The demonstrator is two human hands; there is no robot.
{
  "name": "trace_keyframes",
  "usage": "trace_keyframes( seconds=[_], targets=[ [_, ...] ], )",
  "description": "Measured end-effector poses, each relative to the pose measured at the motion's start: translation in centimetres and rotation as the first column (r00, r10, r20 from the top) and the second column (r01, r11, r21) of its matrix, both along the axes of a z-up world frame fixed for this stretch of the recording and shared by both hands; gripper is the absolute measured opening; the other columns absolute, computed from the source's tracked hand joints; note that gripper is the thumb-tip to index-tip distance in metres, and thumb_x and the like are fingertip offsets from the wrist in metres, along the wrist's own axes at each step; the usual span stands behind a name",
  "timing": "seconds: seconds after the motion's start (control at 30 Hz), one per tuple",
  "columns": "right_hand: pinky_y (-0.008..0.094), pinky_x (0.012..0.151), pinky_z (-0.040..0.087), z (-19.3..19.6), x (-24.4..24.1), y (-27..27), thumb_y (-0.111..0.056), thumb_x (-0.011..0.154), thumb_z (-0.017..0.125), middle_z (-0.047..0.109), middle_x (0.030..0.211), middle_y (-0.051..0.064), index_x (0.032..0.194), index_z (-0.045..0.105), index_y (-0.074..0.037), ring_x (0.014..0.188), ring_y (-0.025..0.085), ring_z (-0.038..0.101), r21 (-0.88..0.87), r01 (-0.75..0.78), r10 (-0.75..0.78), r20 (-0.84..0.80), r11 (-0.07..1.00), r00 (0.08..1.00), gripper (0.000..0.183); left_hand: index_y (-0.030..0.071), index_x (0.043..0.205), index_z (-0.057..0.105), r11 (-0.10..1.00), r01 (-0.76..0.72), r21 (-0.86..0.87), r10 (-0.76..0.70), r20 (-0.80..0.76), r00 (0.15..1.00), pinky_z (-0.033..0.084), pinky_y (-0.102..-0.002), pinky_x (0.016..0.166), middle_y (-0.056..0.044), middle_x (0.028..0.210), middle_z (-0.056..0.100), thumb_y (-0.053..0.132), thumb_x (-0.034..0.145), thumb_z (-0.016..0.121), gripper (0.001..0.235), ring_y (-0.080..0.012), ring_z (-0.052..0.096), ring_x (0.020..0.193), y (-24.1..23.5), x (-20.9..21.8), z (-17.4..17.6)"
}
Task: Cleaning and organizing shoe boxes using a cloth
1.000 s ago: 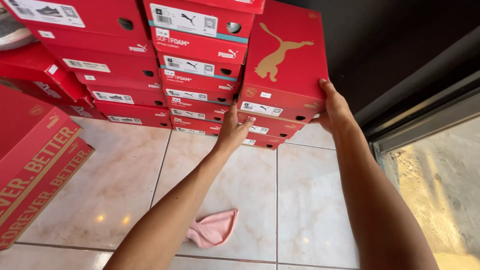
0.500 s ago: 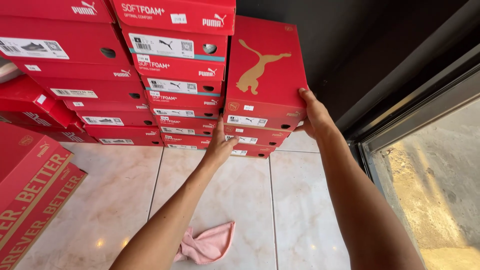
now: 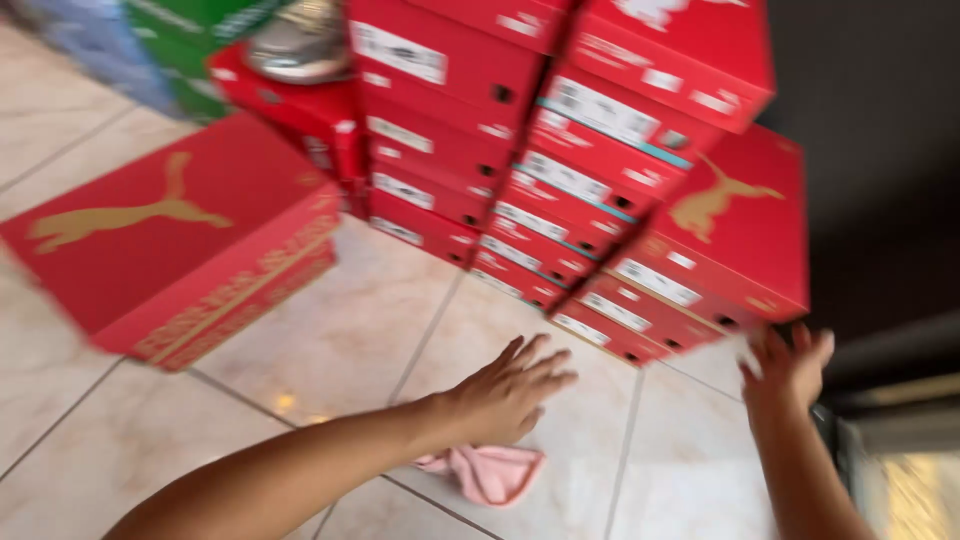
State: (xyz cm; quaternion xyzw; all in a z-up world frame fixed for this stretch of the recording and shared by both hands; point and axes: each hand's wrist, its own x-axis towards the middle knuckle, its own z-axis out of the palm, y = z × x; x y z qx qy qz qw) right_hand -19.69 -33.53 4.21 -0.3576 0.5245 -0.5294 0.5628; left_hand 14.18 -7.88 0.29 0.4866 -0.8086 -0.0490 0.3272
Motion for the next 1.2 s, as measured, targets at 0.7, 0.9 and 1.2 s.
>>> trace_keyframes(
  seconds=[0.7, 0.9, 1.2],
  targets=[
    [0.054, 0.116, 0.043, 0.9, 47.4, 30.7, -0.051, 0.096, 0.056, 0.044, 0.157, 0.024, 0.161, 0.032, -0.021, 0.139, 0.043, 0.051, 0.34, -0.902, 0.911, -0.394, 0.267, 0.121, 0.075, 0.014, 0.123, 0.063, 0.388, -0.826, 0.408, 0.575, -0.808, -0.128, 0.051, -0.042, 0.088, -0.015, 0.109, 0.065, 0.035, 0.084, 0.095, 0.054, -0.0302, 0.066, 0.102, 23.6, 45.5, -7.7],
    [0.074, 0.117, 0.018, -1.8, 53.4, 36.2, -0.068, 0.091, 0.057, 0.003, 0.169, 0.025, 0.163, -0.012, -0.017, 0.152, 0.052, 0.015, 0.336, -0.898, 0.959, -0.11, 0.283, 0.261, 0.112, 0.021, 0.121, 0.055, 0.252, -0.809, 0.531, 0.566, -0.759, -0.322, 0.05, -0.041, 0.09, -0.014, 0.108, 0.067, 0.053, 0.089, 0.079, 0.051, -0.03, 0.068, 0.107, 24.8, 36.5, -5.2],
    [0.064, 0.108, 0.041, -7.1, 51.4, 29.3, -0.071, 0.09, 0.058, 0.034, 0.16, 0.027, 0.165, 0.016, -0.015, 0.138, 0.048, 0.046, 0.285, -0.886, 0.911, 0.086, 0.366, 0.404, 0.103, 0.009, 0.15, 0.032, 0.618, -0.391, 0.682, 0.612, -0.729, -0.305, 0.024, -0.061, 0.116, -0.021, 0.147, 0.041, 0.059, 0.085, 0.072, 0.091, -0.0383, 0.038, 0.139, 28.3, 30.0, -0.8]
  ],
)
